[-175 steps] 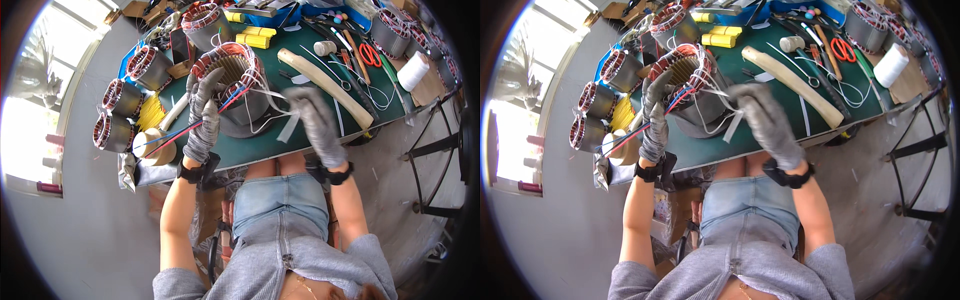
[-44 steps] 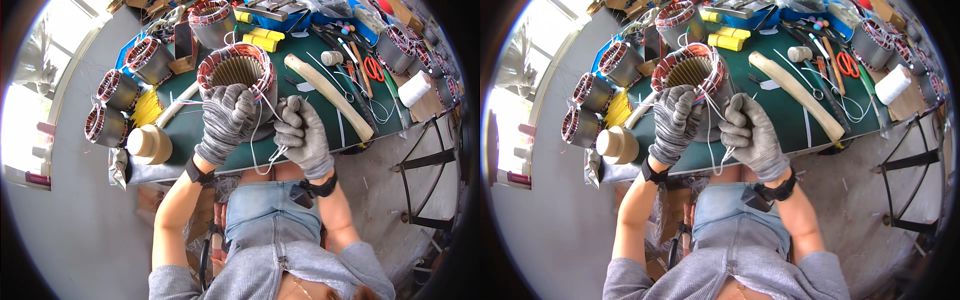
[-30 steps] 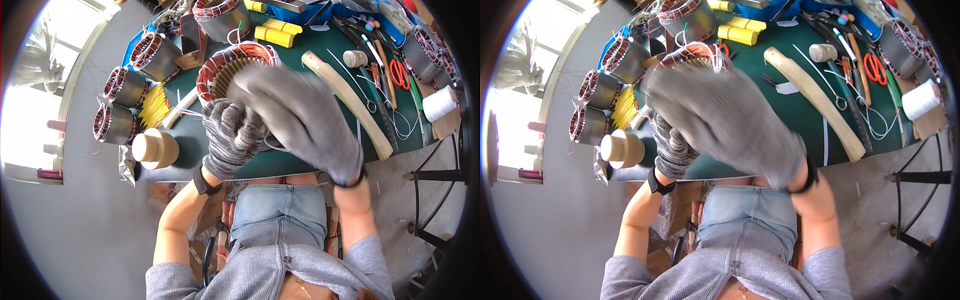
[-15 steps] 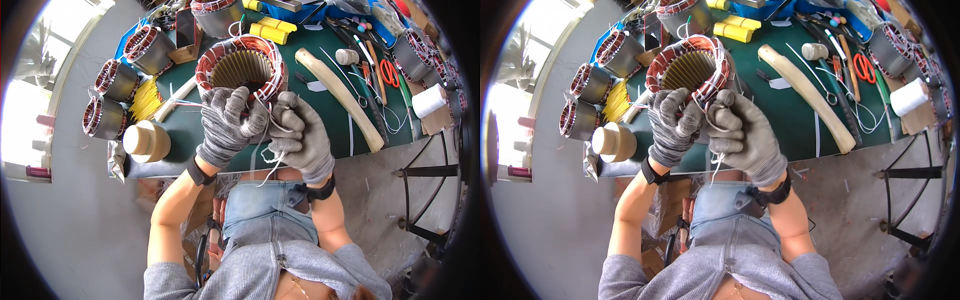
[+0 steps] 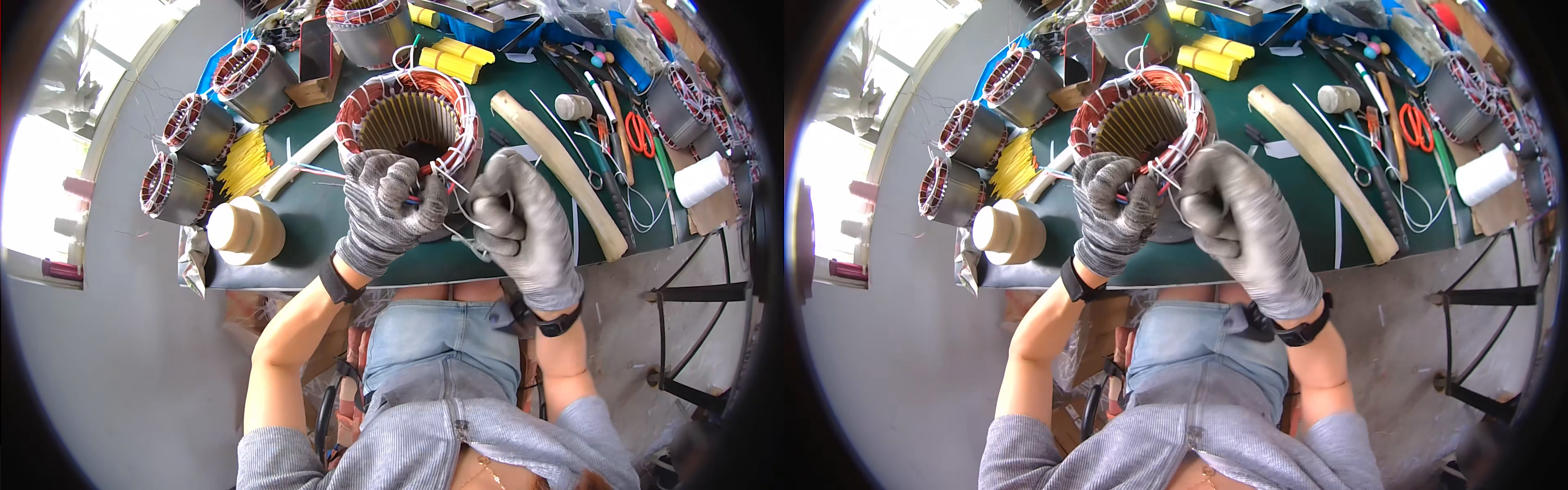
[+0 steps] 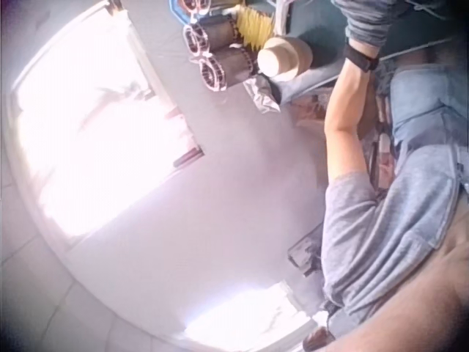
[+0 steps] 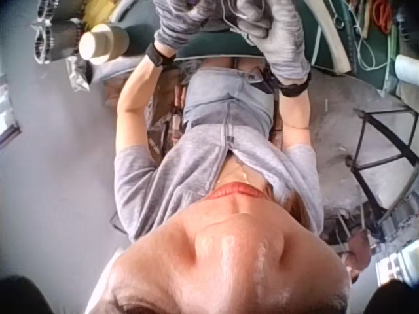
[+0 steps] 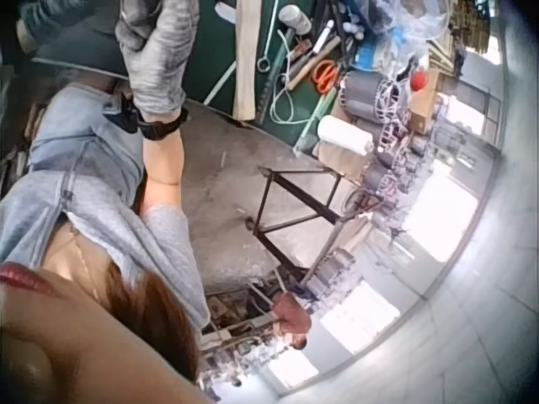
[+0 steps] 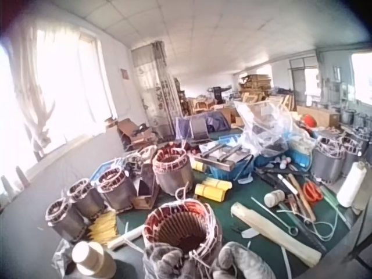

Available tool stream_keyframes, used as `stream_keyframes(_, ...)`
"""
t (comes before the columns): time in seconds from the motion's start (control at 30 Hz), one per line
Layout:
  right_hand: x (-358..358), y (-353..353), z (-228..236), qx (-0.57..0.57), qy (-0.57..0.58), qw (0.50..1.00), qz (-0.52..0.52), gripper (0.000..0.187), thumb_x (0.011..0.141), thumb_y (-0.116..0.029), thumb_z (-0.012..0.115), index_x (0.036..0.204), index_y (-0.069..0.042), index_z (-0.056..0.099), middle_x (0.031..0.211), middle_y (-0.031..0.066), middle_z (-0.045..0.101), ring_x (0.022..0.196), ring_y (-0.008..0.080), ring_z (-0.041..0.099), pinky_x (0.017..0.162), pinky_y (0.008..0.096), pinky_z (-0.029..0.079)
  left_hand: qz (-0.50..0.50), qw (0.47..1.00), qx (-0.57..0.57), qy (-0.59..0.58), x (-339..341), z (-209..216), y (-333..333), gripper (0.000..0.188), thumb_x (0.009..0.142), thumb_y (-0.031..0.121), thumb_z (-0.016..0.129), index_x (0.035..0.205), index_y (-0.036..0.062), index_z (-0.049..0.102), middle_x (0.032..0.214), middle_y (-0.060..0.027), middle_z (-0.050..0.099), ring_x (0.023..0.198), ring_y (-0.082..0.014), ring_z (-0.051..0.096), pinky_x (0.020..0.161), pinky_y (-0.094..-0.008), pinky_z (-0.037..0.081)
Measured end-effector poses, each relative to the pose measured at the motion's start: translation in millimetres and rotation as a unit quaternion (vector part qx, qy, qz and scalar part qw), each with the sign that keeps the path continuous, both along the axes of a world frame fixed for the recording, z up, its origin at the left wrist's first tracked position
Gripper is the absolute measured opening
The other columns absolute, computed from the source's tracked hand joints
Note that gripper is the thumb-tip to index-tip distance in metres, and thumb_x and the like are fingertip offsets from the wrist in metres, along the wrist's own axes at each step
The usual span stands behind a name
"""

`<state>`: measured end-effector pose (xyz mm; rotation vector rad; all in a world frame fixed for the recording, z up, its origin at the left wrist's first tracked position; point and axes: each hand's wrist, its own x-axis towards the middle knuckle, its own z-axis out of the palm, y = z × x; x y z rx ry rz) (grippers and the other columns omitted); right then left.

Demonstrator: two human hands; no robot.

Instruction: Tying the copper windings of a motor stator with string to secure them in place.

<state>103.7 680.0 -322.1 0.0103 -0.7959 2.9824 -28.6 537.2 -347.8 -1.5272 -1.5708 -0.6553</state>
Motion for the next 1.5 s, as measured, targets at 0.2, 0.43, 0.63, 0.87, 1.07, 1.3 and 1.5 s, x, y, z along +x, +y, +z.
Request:
stream_keyframes(0.2, -9.2, -10.1, -21.4, -0.242, 0.031, 0.969, 0.045, 0.020, 0.095, -0.023, 0.041, 0.088, -0.011, 0.055, 0.058, -0.0046, 0.035, 0.040, 0.0024, 0.021, 0.033, 0.0162, 0.018, -0.003, 1.000, -0.006, -0.006, 2.7, 9.7, 2.3, 0.037, 0.061, -0.001, 0.064, 0.093, 0.0118, 0.052, 0.090, -0.0101, 0.054, 0.073, -0.0284, 0.053, 0.063, -0.0411, 0.043)
stream_keyframes(0.43, -14.8, -36.4, -45.2, 0.170, 0.053, 0.962, -0.205, 0.030, 0.094, -0.038, 0.046, 0.084, -0.011, 0.045, 0.066, -0.0014, 0.041, 0.046, 0.0023, 0.025, 0.040, 0.0173, 0.021, -0.013, 0.989, -0.080, -0.120, 3.1, 29.0, 3.1, 0.018, 0.073, 0.004, 0.062, 0.089, 0.0030, 0.055, 0.082, -0.0136, 0.058, 0.074, -0.0312, 0.057, 0.064, -0.0397, 0.045)
stream_keyframes(0.63, -18.5, -56.3, -76.1, 0.244, 0.021, 0.905, -0.347, 0.031, 0.095, -0.029, 0.040, 0.082, -0.003, 0.052, 0.065, 0.0016, 0.054, 0.053, 0.0054, 0.044, 0.049, 0.0212, 0.034, 0.012, 0.991, -0.083, -0.104, -3.5, 28.6, 10.6, 0.020, 0.061, 0.017, 0.064, 0.078, 0.0094, 0.056, 0.070, -0.0074, 0.049, 0.061, -0.0268, 0.051, 0.052, -0.0392, 0.038)
stream_keyframes(0.87, -27.7, -55.3, -74.2, 0.397, 0.089, 0.784, -0.469, 0.026, 0.087, -0.023, 0.048, 0.075, -0.003, 0.059, 0.073, 0.0110, 0.060, 0.066, 0.0248, 0.060, 0.060, 0.0319, 0.046, 0.007, 0.989, -0.062, -0.131, 2.9, 33.1, 10.8, 0.019, 0.062, 0.013, 0.064, 0.079, 0.0080, 0.056, 0.073, -0.0086, 0.054, 0.064, -0.0277, 0.054, 0.056, -0.0392, 0.039)
stream_keyframes(1.07, -7.7, -48.3, -60.5, 0.360, 0.041, 0.871, -0.331, 0.022, 0.091, -0.018, 0.044, 0.082, -0.002, 0.057, 0.068, 0.0056, 0.054, 0.058, 0.0122, 0.050, 0.055, 0.0267, 0.042, 0.125, 0.991, 0.044, 0.032, 17.5, 48.0, 6.5, 0.021, 0.069, 0.014, 0.064, 0.089, 0.0056, 0.061, 0.090, -0.0135, 0.059, 0.082, -0.0288, 0.056, 0.072, -0.0418, 0.043)
stream_keyframes(1.3, -6.8, -55.0, -56.8, 0.311, 0.042, 0.893, -0.322, 0.024, 0.095, -0.027, 0.042, 0.085, -0.007, 0.051, 0.069, 0.0015, 0.054, 0.057, 0.0037, 0.042, 0.052, 0.0191, 0.035, 0.226, 0.973, -0.046, -0.024, 32.5, 37.2, -15.4, 0.026, 0.076, 0.016, 0.062, 0.100, 0.0062, 0.057, 0.089, -0.0085, 0.057, 0.085, -0.0269, 0.056, 0.082, -0.0396, 0.041)
stream_keyframes(1.5, -0.6, -56.3, -45.5, 0.254, -0.009, 0.924, -0.285, 0.028, 0.095, -0.034, 0.042, 0.086, -0.010, 0.051, 0.068, -0.0001, 0.056, 0.054, 0.0009, 0.043, 0.046, 0.0149, 0.031, 0.038, 0.968, -0.138, -0.204, 17.7, 36.5, 1.3, 0.031, 0.075, 0.014, 0.062, 0.105, 0.0054, 0.058, 0.102, -0.0139, 0.056, 0.096, -0.0335, 0.053, 0.089, -0.0469, 0.036)
